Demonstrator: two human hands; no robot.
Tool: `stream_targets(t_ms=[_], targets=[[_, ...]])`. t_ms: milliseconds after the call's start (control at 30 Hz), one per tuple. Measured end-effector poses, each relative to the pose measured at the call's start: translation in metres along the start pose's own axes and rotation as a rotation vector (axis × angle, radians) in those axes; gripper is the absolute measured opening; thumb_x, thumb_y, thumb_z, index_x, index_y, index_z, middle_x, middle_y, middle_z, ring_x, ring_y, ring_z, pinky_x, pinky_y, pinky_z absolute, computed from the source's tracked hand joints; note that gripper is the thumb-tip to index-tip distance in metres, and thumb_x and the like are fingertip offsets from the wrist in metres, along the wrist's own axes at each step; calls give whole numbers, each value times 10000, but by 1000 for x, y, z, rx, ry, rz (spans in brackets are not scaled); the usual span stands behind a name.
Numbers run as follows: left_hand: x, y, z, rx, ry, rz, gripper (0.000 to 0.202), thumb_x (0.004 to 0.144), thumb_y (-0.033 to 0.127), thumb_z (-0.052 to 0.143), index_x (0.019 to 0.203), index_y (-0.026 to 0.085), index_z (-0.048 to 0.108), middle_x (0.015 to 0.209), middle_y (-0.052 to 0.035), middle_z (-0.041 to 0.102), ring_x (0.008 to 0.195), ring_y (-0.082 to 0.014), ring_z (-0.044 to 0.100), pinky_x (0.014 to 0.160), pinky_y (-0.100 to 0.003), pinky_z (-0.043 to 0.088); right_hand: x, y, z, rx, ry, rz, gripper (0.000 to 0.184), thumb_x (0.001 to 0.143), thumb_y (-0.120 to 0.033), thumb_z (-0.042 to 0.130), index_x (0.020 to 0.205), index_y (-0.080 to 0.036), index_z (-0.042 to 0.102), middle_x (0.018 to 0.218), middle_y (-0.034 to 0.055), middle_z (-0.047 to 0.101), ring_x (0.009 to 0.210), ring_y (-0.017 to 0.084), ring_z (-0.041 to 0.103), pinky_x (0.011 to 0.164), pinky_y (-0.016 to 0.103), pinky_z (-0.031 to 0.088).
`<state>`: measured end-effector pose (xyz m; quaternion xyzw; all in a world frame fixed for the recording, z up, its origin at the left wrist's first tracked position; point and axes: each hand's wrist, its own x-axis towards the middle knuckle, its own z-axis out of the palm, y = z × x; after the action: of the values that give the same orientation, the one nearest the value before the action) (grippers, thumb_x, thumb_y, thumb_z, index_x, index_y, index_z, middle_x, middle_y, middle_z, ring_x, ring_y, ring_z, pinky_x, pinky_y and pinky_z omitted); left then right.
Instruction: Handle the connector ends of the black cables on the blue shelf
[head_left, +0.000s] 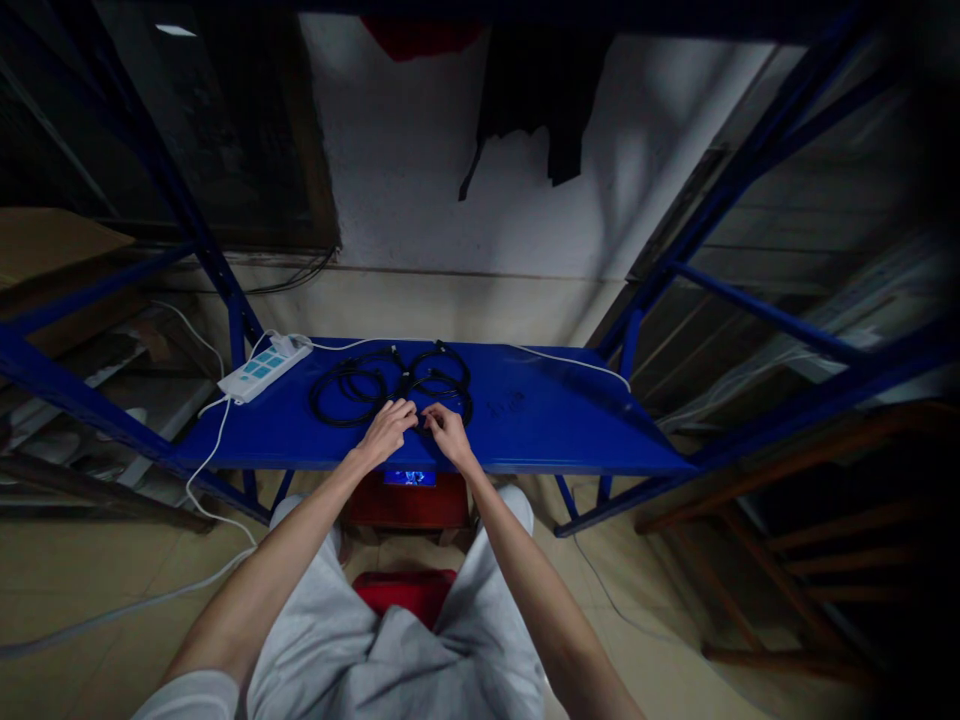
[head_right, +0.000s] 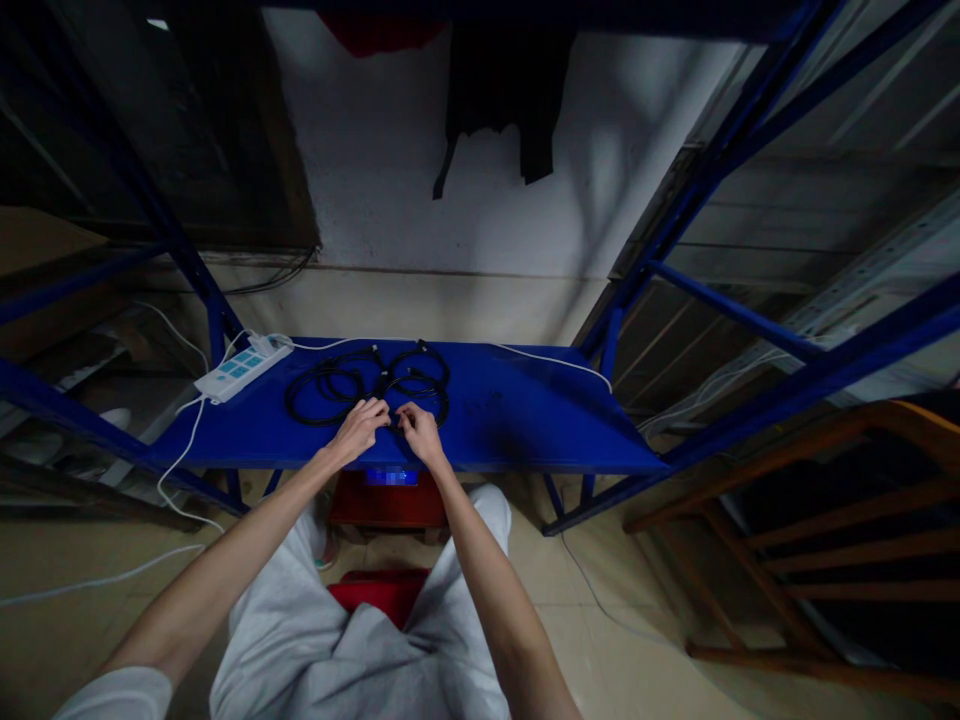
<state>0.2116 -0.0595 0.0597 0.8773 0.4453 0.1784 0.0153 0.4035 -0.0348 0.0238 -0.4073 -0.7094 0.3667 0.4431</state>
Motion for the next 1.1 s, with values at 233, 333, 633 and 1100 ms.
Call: stream_targets(t_ms=[233,333,633,1100], targets=[[5,-28,9,45,-59,284,316,851,-48,497,1002,197,628,1077,-94,624,1035,-237,560,900,-360,394,1,0,-1,-44,3,17,192,915,-252,484,988,-207,657,771,21,677,679,177,619,668,274,452],[11,-41,10,172,-29,504,200,944,32,482,937,179,617,930,-70,627,913,-211,570,825,-338,407,2,1,-1,-66,1,39,204,917,-253,476,998,-200,656,753,16,673,675,177,619,673,271,450],[30,-57,4,345,6,916,248,1023,135,430,890,182,635,863,-55,649,836,-175,582,761,-314,405,3,5,0,-110,24,71,219,910,-243,464,987,-194,663,736,6,645,610,150,544,625,250,401],[-25,-47,-9,171,37,288,515,944,18,365,1421,159,496,1247,-140,648,1154,-244,599,978,-385,440,2,-5,-6,-11,111,-23,295,932,-231,404,1147,-182,599,788,9,619,707,169,560,710,271,426]])
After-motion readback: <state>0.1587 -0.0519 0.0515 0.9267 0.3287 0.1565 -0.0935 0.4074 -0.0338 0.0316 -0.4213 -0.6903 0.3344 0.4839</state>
